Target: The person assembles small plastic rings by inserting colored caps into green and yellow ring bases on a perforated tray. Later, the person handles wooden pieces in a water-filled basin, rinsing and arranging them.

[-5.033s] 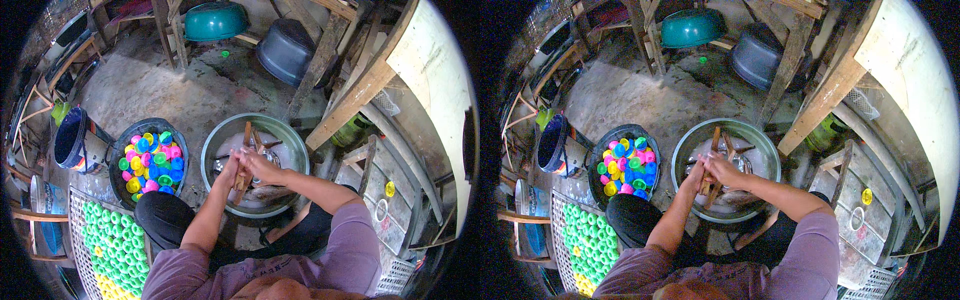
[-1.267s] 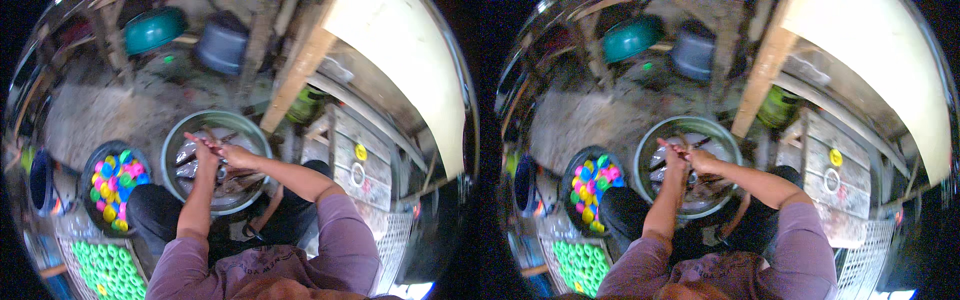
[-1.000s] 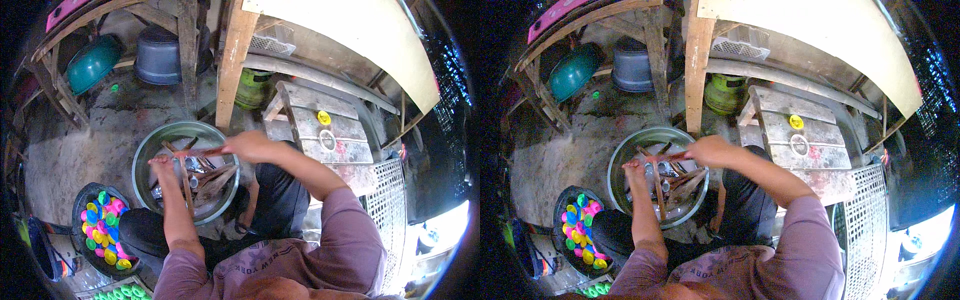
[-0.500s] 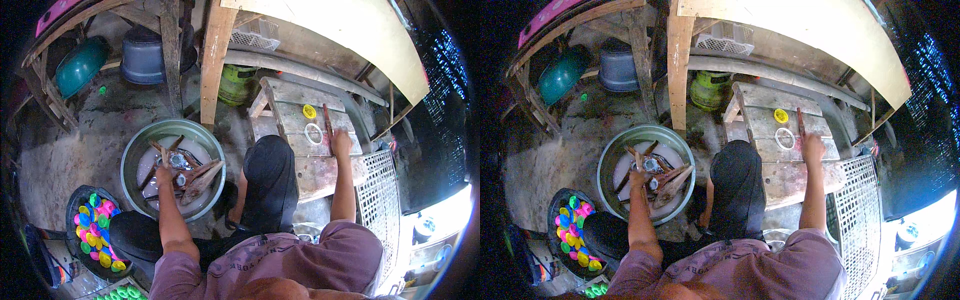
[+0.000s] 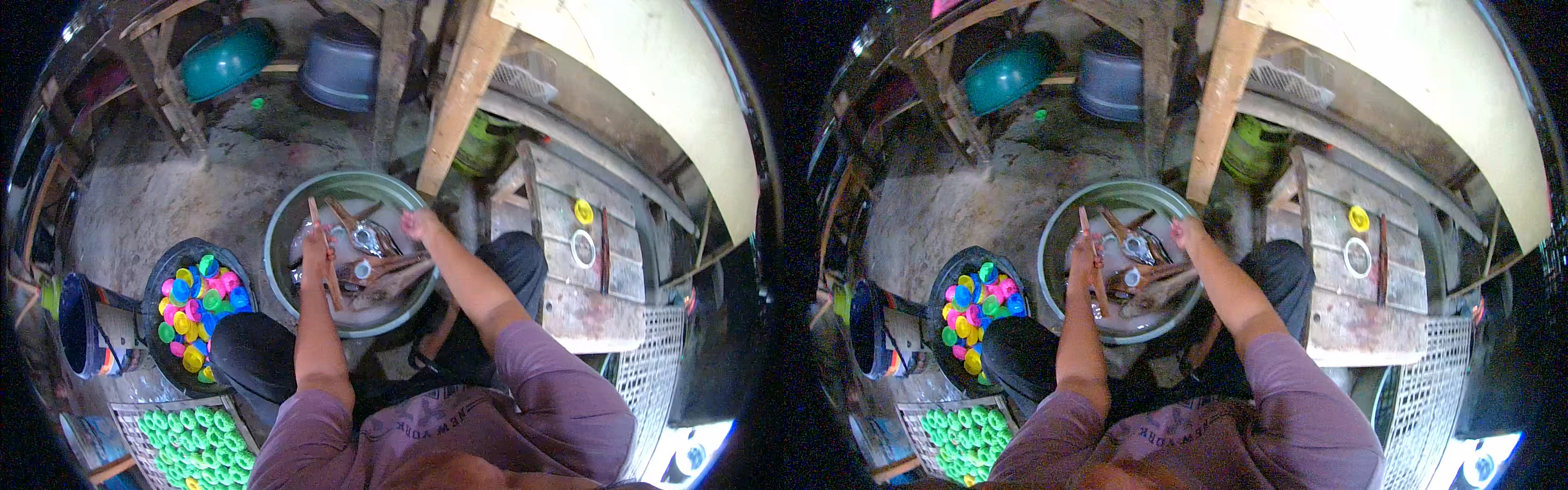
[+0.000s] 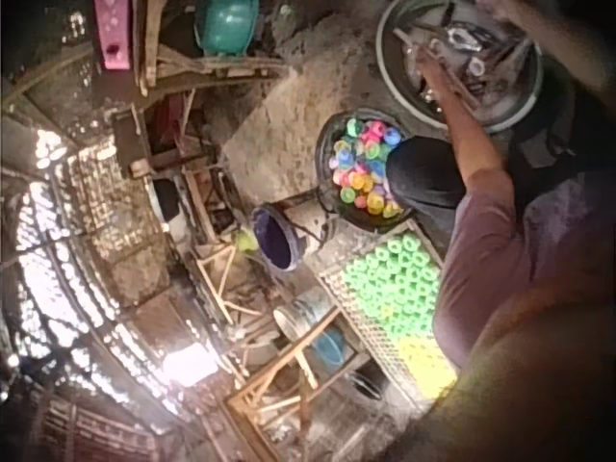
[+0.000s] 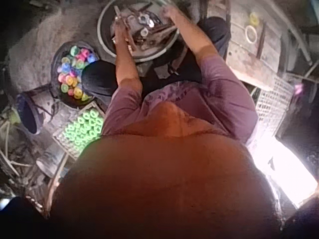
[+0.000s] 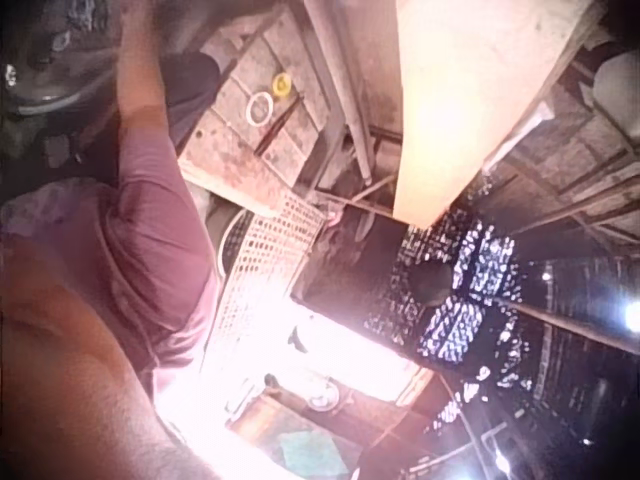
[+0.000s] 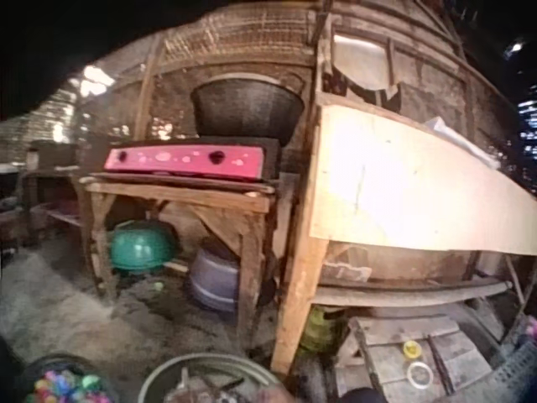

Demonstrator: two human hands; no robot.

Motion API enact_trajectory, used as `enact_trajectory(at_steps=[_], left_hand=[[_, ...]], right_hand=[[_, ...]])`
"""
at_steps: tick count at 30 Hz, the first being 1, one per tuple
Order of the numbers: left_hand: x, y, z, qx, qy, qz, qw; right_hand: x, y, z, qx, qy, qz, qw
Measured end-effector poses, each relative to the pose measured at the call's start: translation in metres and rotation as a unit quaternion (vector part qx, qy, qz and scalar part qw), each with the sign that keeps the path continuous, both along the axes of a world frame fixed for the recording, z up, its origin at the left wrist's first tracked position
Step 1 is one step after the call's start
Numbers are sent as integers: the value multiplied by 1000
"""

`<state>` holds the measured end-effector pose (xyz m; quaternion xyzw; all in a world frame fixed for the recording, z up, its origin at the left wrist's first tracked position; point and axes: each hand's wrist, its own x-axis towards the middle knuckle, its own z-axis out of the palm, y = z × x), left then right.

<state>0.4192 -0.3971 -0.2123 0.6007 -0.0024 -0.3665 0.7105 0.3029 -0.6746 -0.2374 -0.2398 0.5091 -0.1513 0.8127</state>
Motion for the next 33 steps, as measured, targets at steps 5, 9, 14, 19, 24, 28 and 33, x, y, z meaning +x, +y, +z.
enact_trajectory(at_steps=[5, 9, 14, 19, 24, 28, 33], left_hand=[[-4, 13, -9, -139, 133, 50, 980], [-22, 13, -13, -170, 256, 132, 942], [-26, 15, -7, -177, 326, 143, 918], [-25, 20, 7, -204, 236, 63, 948], [-18, -2, 29, -347, 221, 62, 909], [-40, -21, 52, -399, 200, 67, 892], [-68, -35, 78, -180, 105, -45, 977]], right_hand=[[15, 0, -125, 46, -75, -66, 994], [41, 0, -148, 73, -55, -171, 981], [45, 16, -133, -15, -263, -143, 954], [33, 44, -22, 116, -513, 75, 847], [37, 158, 77, -520, -290, 355, 721], [41, 197, 101, -813, 54, 395, 424], [78, 139, 112, -727, 37, 344, 593]])
